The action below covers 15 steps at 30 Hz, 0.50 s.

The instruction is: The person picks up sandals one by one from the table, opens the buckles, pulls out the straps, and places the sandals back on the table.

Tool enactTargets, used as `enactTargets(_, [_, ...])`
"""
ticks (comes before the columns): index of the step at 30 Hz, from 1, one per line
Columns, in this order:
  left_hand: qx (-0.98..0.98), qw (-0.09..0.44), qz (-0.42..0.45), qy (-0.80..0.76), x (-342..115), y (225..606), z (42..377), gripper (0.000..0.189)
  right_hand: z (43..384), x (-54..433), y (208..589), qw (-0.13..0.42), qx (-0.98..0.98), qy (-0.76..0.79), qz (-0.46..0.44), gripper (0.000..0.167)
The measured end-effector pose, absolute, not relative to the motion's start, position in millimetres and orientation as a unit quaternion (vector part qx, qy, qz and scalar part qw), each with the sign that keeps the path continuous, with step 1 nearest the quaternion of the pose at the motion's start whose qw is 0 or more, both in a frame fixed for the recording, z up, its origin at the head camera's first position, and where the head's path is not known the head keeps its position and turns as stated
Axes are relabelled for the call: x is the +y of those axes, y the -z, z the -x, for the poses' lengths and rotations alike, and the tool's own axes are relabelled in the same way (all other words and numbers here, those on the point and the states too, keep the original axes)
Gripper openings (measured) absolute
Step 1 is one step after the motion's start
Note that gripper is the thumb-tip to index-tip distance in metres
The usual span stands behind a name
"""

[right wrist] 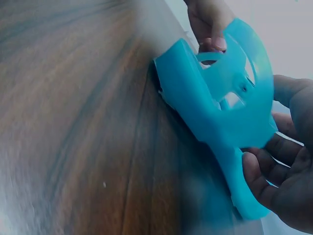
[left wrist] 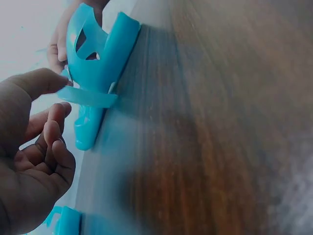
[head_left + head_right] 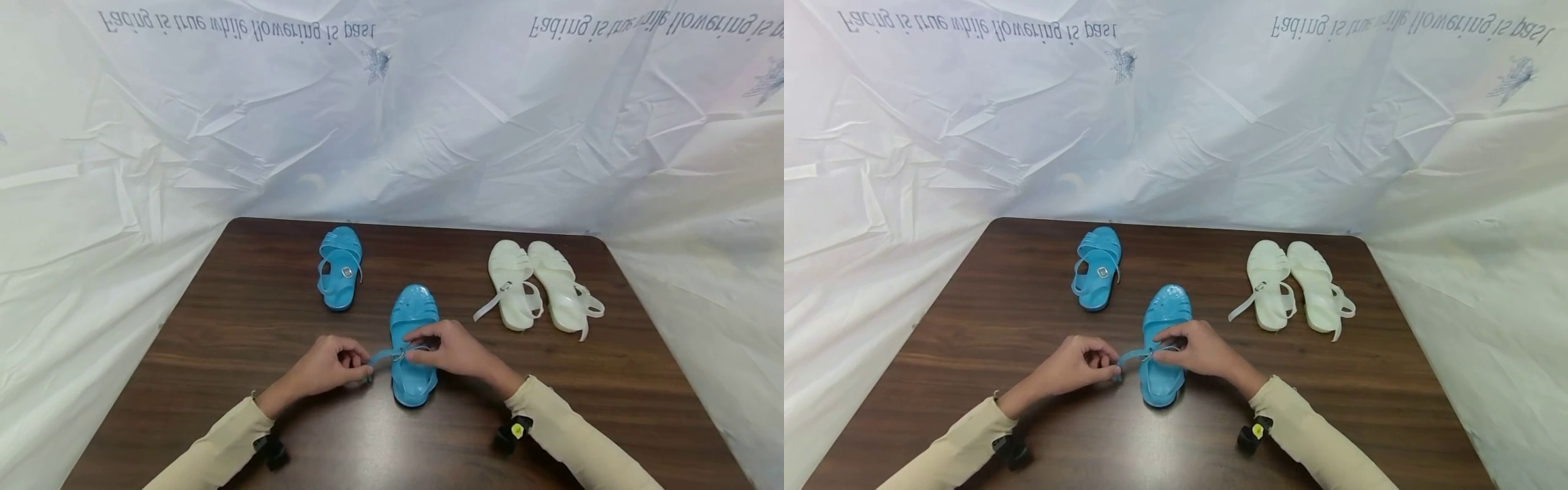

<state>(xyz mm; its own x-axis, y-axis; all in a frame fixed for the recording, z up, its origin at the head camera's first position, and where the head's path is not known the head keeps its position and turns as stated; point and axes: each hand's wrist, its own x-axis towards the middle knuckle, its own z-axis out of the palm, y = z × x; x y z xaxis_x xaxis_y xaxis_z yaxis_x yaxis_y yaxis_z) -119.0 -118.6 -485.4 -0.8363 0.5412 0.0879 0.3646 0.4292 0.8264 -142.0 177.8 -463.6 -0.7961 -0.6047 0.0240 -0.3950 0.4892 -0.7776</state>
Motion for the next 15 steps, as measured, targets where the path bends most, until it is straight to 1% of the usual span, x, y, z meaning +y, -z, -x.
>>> enactTargets(7, [0.854, 0.063, -0.248, -0.454, -99, 482, 121, 0.028, 144, 185, 461, 0.128, 0.854, 0.414, 0.289, 0.032])
enactTargets(10, [0.854, 0.06, -0.24, -0.458, -85, 479, 122, 0.034, 145, 185, 461, 0.13, 0.854, 0.414, 0.289, 0.031])
enactTargets(15, [0.853, 0.069, -0.236, -0.46, -66, 478, 123, 0.033, 145, 185, 462, 0.135, 0.852, 0.413, 0.292, 0.025])
